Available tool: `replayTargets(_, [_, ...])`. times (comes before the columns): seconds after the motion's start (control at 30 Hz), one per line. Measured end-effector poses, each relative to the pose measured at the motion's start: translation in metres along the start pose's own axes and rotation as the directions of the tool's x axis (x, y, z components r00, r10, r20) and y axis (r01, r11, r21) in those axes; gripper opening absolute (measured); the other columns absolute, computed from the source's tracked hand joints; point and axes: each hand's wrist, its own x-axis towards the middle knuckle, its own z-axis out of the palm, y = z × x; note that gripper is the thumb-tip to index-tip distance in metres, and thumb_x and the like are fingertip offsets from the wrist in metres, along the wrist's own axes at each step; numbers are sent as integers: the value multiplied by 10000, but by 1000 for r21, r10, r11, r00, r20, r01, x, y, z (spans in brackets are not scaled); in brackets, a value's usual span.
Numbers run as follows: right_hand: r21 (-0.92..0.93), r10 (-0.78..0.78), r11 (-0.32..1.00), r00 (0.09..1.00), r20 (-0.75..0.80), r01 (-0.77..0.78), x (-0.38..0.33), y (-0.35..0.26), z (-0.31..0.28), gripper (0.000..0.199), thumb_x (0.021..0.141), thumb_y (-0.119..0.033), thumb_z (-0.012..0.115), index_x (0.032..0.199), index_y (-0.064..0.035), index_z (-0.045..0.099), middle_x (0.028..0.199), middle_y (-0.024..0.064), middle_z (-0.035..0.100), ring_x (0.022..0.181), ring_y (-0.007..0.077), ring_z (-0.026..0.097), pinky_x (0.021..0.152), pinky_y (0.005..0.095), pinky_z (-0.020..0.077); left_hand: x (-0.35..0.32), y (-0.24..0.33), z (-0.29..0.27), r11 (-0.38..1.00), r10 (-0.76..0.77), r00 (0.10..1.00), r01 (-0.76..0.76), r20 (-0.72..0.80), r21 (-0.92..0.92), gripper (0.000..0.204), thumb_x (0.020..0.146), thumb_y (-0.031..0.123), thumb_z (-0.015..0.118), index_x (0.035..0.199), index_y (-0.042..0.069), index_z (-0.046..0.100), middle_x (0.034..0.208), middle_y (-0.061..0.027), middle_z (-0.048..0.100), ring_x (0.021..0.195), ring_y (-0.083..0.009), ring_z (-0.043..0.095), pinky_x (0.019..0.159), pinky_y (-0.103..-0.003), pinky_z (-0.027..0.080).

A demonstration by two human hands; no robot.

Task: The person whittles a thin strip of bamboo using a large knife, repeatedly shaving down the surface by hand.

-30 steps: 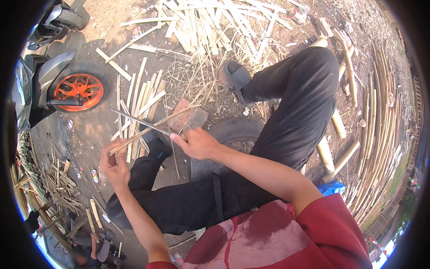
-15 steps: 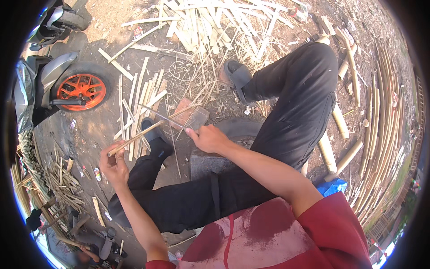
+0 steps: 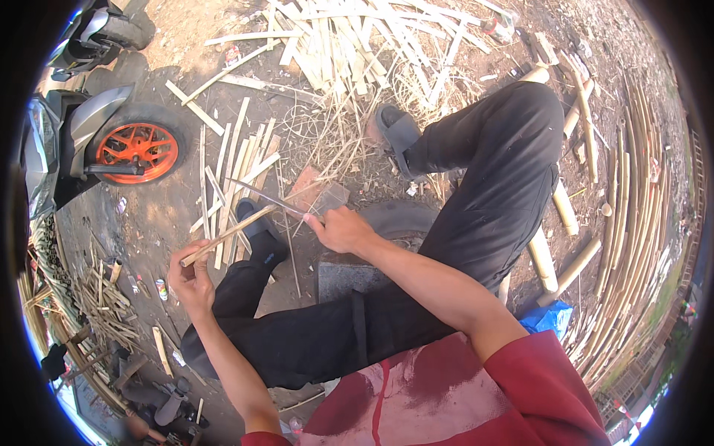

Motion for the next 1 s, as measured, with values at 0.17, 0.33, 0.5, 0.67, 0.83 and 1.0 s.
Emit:
replayTargets(0.17, [-11, 41, 999, 996, 80, -41, -16, 5, -13, 790, 1022, -603, 397, 868, 102, 716, 890, 356, 680, 919, 506, 679, 852, 562, 533, -6, -7, 6, 996, -39, 998, 35, -48, -84, 132, 938, 28, 703, 1031, -5, 617, 1013, -174, 740, 940, -203, 719, 820, -302, 567])
replayTargets(0.33, [27, -14, 1000, 999, 29, 13, -4, -31, -1, 803, 1026, -603, 402, 819, 117, 688, 846, 354, 672, 885, 505, 678, 819, 556, 532, -3, 5, 8, 994, 106, 994, -106, 17, -32, 132, 949, 14, 687, 1046, -9, 601, 1015, -177, 737, 948, -209, 719, 830, -309, 570])
replayTargets(0.5, [44, -59, 997, 997, 44, 57, 9, -14, 5, 793, 1023, -606, 406, 897, 126, 686, 830, 349, 669, 868, 509, 675, 818, 548, 531, 12, 7, 12, 995, 5, 999, -8, -36, -101, 132, 935, 39, 709, 1022, -3, 620, 975, -163, 744, 915, -236, 725, 854, -341, 566])
replayTargets(0.67, [-33, -16, 999, 989, 147, 21, 1, -25, -15, 768, 1023, -605, 400, 929, 89, 717, 832, 351, 671, 892, 490, 683, 818, 528, 543, 5, 5, 19, 994, 90, 996, -90, -8, -67, 120, 935, 41, 706, 1010, -8, 625, 971, -160, 744, 915, -249, 724, 831, -345, 564])
replayTargets(0.83, [-1, 75, 997, 986, 147, -76, -23, 1, -16, 743, 1031, -587, 386, 945, 64, 732, 919, 329, 695, 947, 481, 682, 871, 536, 534, 9, 11, 25, 988, 152, 988, -152, -2, -38, 129, 949, 67, 699, 1023, -11, 627, 955, -159, 739, 920, -250, 721, 839, -351, 564])
replayTargets(1.0, [-171, 111, 980, 993, 37, -103, -2, 18, -18, 729, 1034, -575, 387, 909, 56, 729, 873, 291, 705, 900, 483, 686, 843, 548, 537, 9, 3, 15, 999, 24, 997, -27, -78, -40, 149, 949, 91, 709, 1017, -9, 622, 960, -153, 734, 904, -232, 713, 821, -344, 563])
